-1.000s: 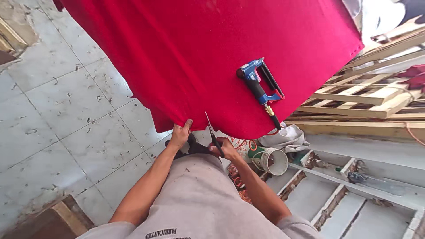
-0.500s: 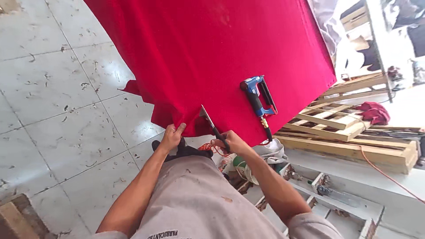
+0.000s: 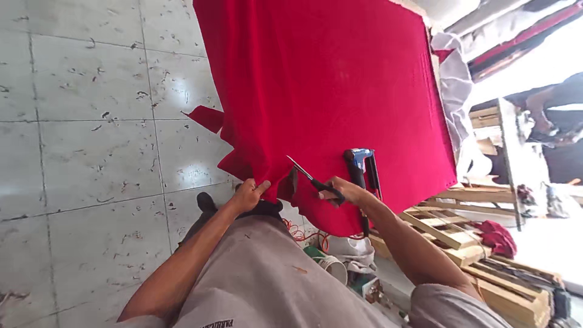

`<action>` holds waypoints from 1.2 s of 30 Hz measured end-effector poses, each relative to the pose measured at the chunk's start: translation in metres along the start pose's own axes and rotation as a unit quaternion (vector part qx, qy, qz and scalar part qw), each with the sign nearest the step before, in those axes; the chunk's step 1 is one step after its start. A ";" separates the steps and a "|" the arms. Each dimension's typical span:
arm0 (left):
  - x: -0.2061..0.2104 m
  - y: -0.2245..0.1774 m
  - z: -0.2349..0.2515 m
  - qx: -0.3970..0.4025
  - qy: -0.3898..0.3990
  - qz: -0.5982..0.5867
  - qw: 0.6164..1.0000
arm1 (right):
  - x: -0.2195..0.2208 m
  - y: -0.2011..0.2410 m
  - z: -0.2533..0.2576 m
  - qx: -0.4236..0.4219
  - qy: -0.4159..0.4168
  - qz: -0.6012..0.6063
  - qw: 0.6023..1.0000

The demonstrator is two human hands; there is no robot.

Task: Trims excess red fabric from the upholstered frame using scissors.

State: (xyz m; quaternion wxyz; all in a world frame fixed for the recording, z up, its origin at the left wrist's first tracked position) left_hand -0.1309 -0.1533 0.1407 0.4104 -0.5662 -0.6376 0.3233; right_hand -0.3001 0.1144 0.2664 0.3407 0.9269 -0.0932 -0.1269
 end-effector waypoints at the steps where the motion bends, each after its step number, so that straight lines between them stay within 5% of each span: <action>1: 0.002 -0.007 -0.003 0.007 -0.007 0.008 1.000 | 0.005 -0.001 -0.002 -0.014 0.007 0.039 0.999; 8: 0.023 -0.042 -0.019 0.067 -0.056 -0.003 0.996 | 0.055 -0.023 -0.021 -0.093 -0.005 0.264 0.960; 26: -0.019 -0.022 -0.043 0.030 -0.108 -0.001 0.994 | 0.041 0.068 0.078 -0.105 -0.094 0.264 0.954; 36: -0.088 -0.013 -0.075 0.017 -0.132 0.021 0.991 | 0.005 0.135 0.157 -0.147 -0.117 0.252 0.949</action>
Point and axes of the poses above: each hand's wrist, its own z-axis towards the middle knuckle, its own x-axis out of the palm, y = z × x, the point moved 1 cm from there along z, towards the middle knuckle, and after that the axes turned 12 degrees about -x, right-handed, at the moved point
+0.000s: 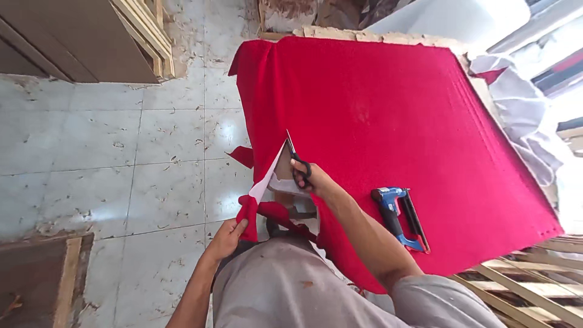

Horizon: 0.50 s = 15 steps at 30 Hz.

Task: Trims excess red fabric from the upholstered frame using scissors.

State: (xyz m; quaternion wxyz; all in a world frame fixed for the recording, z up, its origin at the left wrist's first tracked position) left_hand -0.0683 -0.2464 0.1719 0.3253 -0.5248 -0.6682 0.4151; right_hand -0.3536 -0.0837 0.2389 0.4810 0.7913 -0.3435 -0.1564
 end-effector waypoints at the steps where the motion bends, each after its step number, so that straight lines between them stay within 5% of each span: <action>1: -0.011 0.002 0.000 -0.003 0.002 0.007 1.000 | 0.002 0.006 0.011 -0.002 -0.001 0.003 1.000; 15: -0.164 0.038 0.008 -0.112 0.062 0.124 0.984 | 0.019 0.098 0.173 -0.009 -0.076 0.002 0.997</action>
Point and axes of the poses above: each hand's wrist, its own z-axis towards the middle knuckle, its own x-axis out of the palm, y = z × x, the point moved 1 cm from there along z, towards the middle knuckle, and after that the axes turned 12 degrees about -x, right-handed, at the moved point
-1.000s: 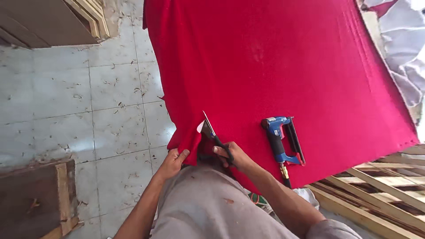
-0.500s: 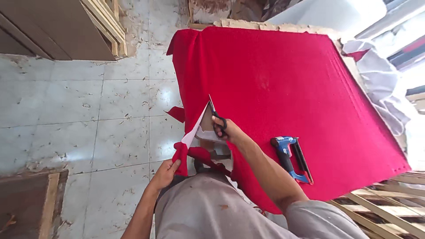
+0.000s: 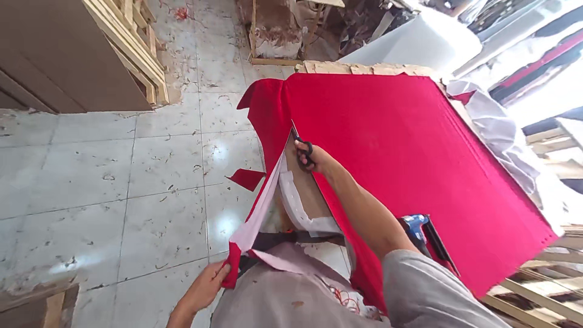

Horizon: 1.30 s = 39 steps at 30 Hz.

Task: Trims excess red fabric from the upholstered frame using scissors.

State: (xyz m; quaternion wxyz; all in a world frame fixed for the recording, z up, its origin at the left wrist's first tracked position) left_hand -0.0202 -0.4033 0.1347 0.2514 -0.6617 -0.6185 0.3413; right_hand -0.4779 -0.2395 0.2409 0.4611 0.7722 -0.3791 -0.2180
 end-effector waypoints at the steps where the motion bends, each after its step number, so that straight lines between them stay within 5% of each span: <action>1: -0.007 0.004 0.003 -0.019 0.017 0.000 1.000 | 0.000 0.008 0.016 -0.004 0.003 0.004 1.000; 7: -0.037 0.022 0.035 -0.115 0.096 0.020 0.988 | -0.004 0.057 0.118 -0.029 -0.021 0.032 0.999; 12: -0.099 -0.021 0.103 -0.179 0.122 0.165 0.962 | -0.013 0.095 0.176 -0.030 0.020 0.028 0.999; 14: -0.141 -0.082 0.153 -0.156 -0.004 0.238 0.959 | -0.017 0.086 0.177 -0.014 0.020 -0.017 1.000; 17: -0.169 -0.239 0.235 -0.007 -0.155 0.252 0.955 | -0.022 0.077 0.172 0.007 0.022 0.000 1.000; 20: -0.153 -0.372 0.315 0.154 -0.177 0.279 0.931 | -0.021 0.088 0.171 0.003 0.023 0.027 0.999; 22: -0.139 -0.411 0.362 0.182 -0.182 0.298 0.919 | -0.011 0.095 0.167 0.007 0.011 0.029 1.000; 26: -0.140 -0.442 0.420 0.174 -0.213 0.348 0.897 | -0.002 0.110 0.166 0.031 -0.031 0.002 0.999; 33: -0.195 -0.462 0.441 0.141 -0.058 0.487 0.860 | 0.001 0.099 0.158 0.073 -0.037 0.000 0.997; 39: -0.211 -0.440 0.459 0.347 -0.054 0.426 0.834 | -0.011 0.100 0.182 0.080 -0.007 0.065 0.995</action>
Point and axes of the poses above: each hand's wrist, its own z-axis towards the middle knuckle, its own x-axis out of the palm, y = z × x, the point moved 1 cm from there along z, towards the middle knuckle, and after that the axes turned 12 degrees about -x, right-handed, at the moved point
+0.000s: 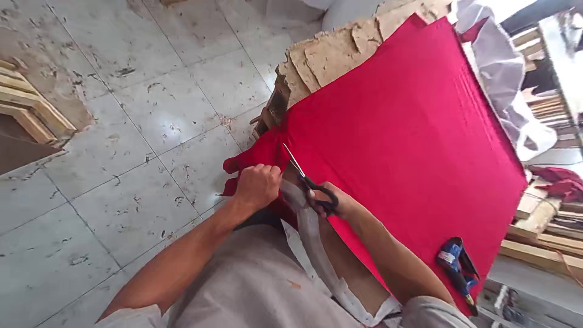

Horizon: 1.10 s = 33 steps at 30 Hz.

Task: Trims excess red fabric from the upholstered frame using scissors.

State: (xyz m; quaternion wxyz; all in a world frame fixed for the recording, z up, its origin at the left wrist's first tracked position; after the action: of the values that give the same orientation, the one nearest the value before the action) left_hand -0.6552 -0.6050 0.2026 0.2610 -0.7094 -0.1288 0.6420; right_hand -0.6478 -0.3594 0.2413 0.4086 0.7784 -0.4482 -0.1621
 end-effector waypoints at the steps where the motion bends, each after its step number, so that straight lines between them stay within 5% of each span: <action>1: -0.002 -0.001 0.001 0.019 -0.011 -0.014 1.000 | 0.000 0.006 0.006 0.004 -0.004 0.005 1.000; 5: -0.027 0.023 0.004 0.059 -0.018 -0.051 0.997 | 0.003 0.023 0.025 0.020 -0.011 -0.005 1.000; 14: -0.045 0.133 0.028 0.006 0.087 -0.106 0.991 | -0.002 0.058 0.005 0.146 0.026 0.011 0.989; 20: -0.035 0.133 0.079 0.024 0.161 -0.211 0.964 | 0.028 0.107 0.004 0.226 -0.034 0.001 0.974; 24: -0.022 0.123 0.104 -0.061 0.288 -0.366 0.883 | 0.053 0.142 0.007 0.285 -0.068 0.012 0.956; 27: -0.011 0.129 0.105 -0.036 0.306 -0.430 0.849 | 0.068 0.163 0.014 0.317 -0.078 0.031 0.945; 30: -0.004 0.134 0.102 0.005 0.199 -0.416 0.887 | 0.071 0.179 0.030 0.329 -0.083 0.046 0.940; 33: -0.003 0.118 0.096 0.017 0.221 -0.343 0.913 | 0.071 0.190 0.040 0.360 -0.094 0.041 0.927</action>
State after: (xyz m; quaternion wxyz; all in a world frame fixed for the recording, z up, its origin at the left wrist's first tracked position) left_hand -0.7677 -0.6850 0.1383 0.4988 -0.7407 -0.2920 0.3425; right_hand -0.7411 -0.4878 0.3736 0.0630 0.8356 -0.5438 -0.0450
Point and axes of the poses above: each hand's wrist, its own z-axis towards the middle knuckle, its own x-axis out of the palm, y = z × x, the point moved 1 cm from there along z, towards the middle knuckle, and after that the axes turned 12 degrees about -x, right-handed, at the moved point
